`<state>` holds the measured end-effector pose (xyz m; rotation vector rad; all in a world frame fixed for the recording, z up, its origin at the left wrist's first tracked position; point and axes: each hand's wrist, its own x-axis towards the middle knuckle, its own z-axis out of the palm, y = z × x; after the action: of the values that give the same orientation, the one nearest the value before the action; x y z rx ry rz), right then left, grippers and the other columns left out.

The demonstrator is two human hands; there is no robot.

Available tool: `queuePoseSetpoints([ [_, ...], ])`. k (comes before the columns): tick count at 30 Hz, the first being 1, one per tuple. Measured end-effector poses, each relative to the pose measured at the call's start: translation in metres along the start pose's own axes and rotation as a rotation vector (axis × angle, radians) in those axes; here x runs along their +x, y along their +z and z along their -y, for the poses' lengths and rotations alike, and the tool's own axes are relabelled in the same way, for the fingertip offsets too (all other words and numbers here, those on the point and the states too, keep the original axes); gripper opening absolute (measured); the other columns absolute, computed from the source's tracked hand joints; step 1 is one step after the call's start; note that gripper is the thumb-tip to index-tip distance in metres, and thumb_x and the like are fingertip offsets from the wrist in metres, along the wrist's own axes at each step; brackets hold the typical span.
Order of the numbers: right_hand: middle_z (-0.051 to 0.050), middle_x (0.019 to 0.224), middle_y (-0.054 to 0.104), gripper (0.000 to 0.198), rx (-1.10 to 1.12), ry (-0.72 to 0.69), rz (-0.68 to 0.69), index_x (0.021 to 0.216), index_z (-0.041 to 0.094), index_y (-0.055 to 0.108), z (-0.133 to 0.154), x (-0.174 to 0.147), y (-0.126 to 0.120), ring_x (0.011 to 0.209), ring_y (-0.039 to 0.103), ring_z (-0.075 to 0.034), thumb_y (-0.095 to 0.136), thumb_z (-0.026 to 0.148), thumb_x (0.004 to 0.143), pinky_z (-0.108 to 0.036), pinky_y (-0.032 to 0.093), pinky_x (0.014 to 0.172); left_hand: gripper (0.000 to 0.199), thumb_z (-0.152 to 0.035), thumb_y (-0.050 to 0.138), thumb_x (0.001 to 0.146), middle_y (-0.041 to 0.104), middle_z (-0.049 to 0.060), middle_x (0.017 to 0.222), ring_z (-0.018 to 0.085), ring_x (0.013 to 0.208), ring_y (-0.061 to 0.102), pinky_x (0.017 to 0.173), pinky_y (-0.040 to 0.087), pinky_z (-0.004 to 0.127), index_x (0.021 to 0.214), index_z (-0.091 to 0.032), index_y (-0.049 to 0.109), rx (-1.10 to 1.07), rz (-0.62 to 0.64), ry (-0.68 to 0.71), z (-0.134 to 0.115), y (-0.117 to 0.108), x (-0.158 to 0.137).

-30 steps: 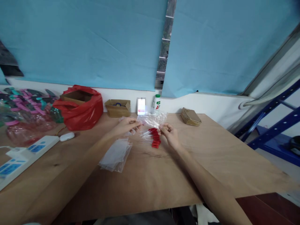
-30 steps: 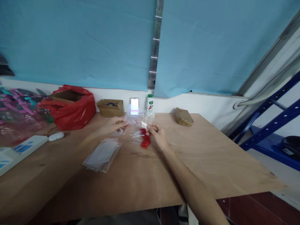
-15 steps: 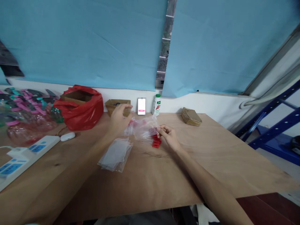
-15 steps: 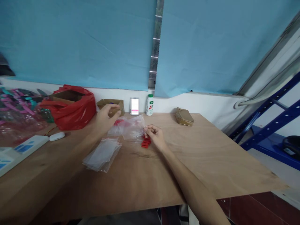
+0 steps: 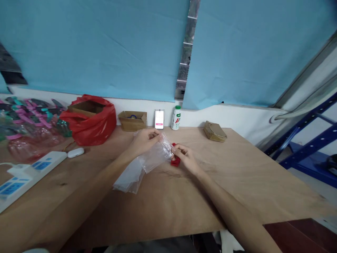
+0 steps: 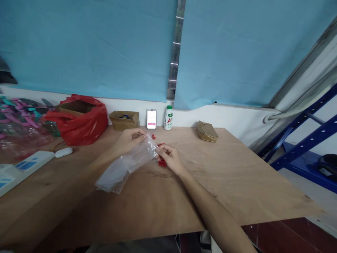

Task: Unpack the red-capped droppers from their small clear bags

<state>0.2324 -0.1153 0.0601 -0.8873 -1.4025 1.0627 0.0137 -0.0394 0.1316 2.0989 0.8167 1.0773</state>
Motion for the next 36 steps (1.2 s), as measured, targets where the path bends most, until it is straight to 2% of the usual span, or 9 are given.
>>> queuePoseSetpoints([
  [4,0.0,0.073,0.066,0.037,-0.018,-0.008,-0.005,0.081,0.021,0.069,-0.001,-0.001,0.001,0.066,0.059,-0.015,0.072,0.056,0.093,-0.027,0.044,0.067,0.018,-0.034,0.067,0.092,0.074,0.003,0.082,0.014,0.07,0.067,0.066,0.051,0.025,0.09,-0.017,0.072,-0.063,0.026,-0.054,-0.004,0.008,-0.003],
  [9,-0.001,0.088,0.069,0.032,0.055,-0.004,-0.01,0.099,0.022,0.074,-0.003,0.0,0.002,0.075,0.06,-0.015,0.079,0.052,0.088,-0.027,0.045,0.07,0.017,-0.034,0.067,0.092,0.075,0.004,0.085,0.016,0.074,0.068,0.065,0.052,0.026,0.09,-0.018,0.072,-0.092,0.106,-0.025,-0.002,0.023,-0.008],
  [15,0.001,0.073,0.065,0.035,0.006,-0.004,-0.063,0.088,0.021,0.072,-0.005,0.003,-0.001,0.062,0.051,-0.013,0.081,0.055,0.083,-0.026,0.039,0.061,0.019,-0.037,0.07,0.091,0.077,0.006,0.091,0.019,0.083,0.072,0.077,0.056,0.03,0.09,-0.019,0.073,-0.128,0.203,-0.026,-0.003,0.033,-0.014],
  [20,0.001,0.072,0.065,0.039,0.011,0.033,-0.069,0.085,0.021,0.07,-0.008,0.004,-0.001,0.06,0.05,-0.014,0.083,0.058,0.079,-0.026,0.039,0.059,0.019,-0.039,0.071,0.091,0.077,0.006,0.091,0.02,0.084,0.073,0.079,0.057,0.032,0.092,-0.02,0.073,-0.108,0.194,-0.052,-0.004,0.033,-0.016],
  [31,0.001,0.075,0.064,0.038,0.035,0.022,-0.046,0.087,0.02,0.071,-0.004,0.001,0.004,0.064,0.052,-0.013,0.083,0.056,0.082,-0.025,0.04,0.062,0.02,-0.037,0.064,0.096,0.075,0.005,0.086,0.018,0.075,0.069,0.07,0.054,0.029,0.092,-0.019,0.071,0.014,0.202,0.016,-0.007,0.032,-0.018],
  [36,0.001,0.073,0.064,0.039,0.015,0.01,-0.033,0.089,0.02,0.07,-0.006,0.001,0.004,0.062,0.051,-0.013,0.08,0.058,0.084,-0.026,0.04,0.062,0.019,-0.036,0.066,0.095,0.075,0.005,0.088,0.019,0.079,0.069,0.073,0.055,0.03,0.09,-0.019,0.071,-0.009,0.199,0.036,-0.006,0.032,-0.017],
])
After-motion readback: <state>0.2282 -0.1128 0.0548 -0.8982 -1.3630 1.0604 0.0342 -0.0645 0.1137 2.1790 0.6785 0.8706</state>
